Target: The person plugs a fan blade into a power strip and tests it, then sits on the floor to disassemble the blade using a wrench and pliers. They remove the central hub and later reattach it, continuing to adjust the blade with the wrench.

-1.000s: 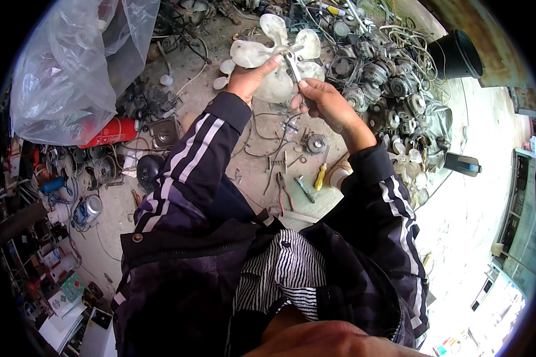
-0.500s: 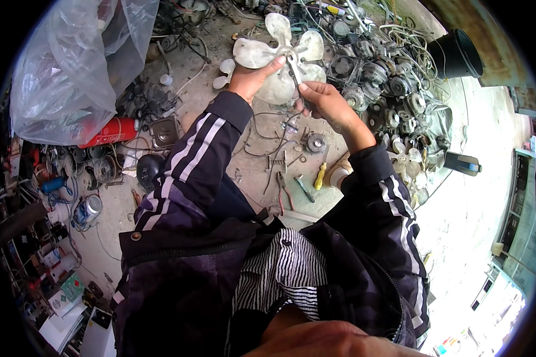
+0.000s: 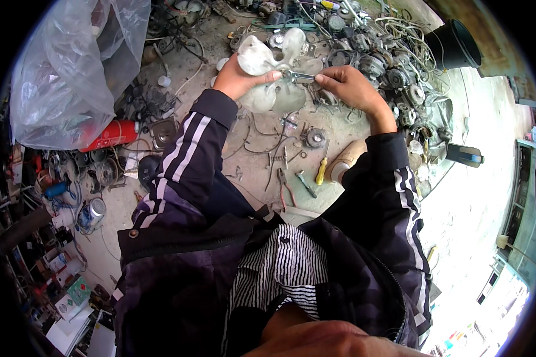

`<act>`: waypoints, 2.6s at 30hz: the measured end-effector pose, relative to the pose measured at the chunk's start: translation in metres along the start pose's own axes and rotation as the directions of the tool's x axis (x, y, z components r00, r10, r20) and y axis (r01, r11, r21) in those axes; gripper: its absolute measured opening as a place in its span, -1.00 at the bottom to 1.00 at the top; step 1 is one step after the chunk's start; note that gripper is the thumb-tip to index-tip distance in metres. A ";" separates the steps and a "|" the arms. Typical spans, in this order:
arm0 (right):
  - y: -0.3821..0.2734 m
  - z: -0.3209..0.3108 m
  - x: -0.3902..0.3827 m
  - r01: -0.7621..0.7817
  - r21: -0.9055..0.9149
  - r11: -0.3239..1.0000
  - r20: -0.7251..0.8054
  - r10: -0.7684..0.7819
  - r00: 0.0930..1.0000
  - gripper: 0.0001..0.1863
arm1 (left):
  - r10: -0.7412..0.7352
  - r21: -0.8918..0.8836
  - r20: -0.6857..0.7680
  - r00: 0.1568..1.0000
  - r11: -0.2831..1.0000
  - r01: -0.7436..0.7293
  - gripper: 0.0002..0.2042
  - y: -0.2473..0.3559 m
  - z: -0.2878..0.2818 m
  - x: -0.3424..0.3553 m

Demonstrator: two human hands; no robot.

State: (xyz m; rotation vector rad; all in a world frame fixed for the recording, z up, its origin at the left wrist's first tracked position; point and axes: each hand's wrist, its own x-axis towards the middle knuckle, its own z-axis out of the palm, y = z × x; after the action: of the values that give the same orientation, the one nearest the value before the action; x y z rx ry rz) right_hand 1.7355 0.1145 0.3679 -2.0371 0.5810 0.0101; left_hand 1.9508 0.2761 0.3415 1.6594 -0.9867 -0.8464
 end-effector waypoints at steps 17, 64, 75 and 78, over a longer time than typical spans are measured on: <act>-0.014 0.054 0.010 -0.227 0.706 0.671 0.204 0.114 0.972 -0.72 | -0.256 -0.520 -0.151 0.955 0.842 0.143 -0.42 0.000 0.020 0.006; -0.009 0.049 0.006 -0.263 0.708 0.656 0.234 0.134 0.963 -0.71 | -0.263 -0.485 -0.157 0.952 0.860 0.157 -0.44 0.009 0.025 0.002; -0.012 0.064 0.004 -0.236 0.620 0.748 0.172 0.164 0.971 -0.67 | -0.085 -0.379 -0.236 0.968 0.925 -0.012 -0.54 0.006 0.029 -0.002; -0.013 0.059 0.004 -0.169 0.578 0.798 0.134 0.111 0.985 -0.66 | -0.055 -0.344 -0.239 0.969 0.939 -0.032 -0.54 0.004 0.028 -0.002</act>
State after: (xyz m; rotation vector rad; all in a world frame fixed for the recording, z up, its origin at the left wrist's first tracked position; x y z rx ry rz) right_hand 1.7572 0.1670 0.3465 -1.3747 0.5871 0.0116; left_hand 1.9244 0.2663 0.3383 1.4253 -0.6160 -0.7509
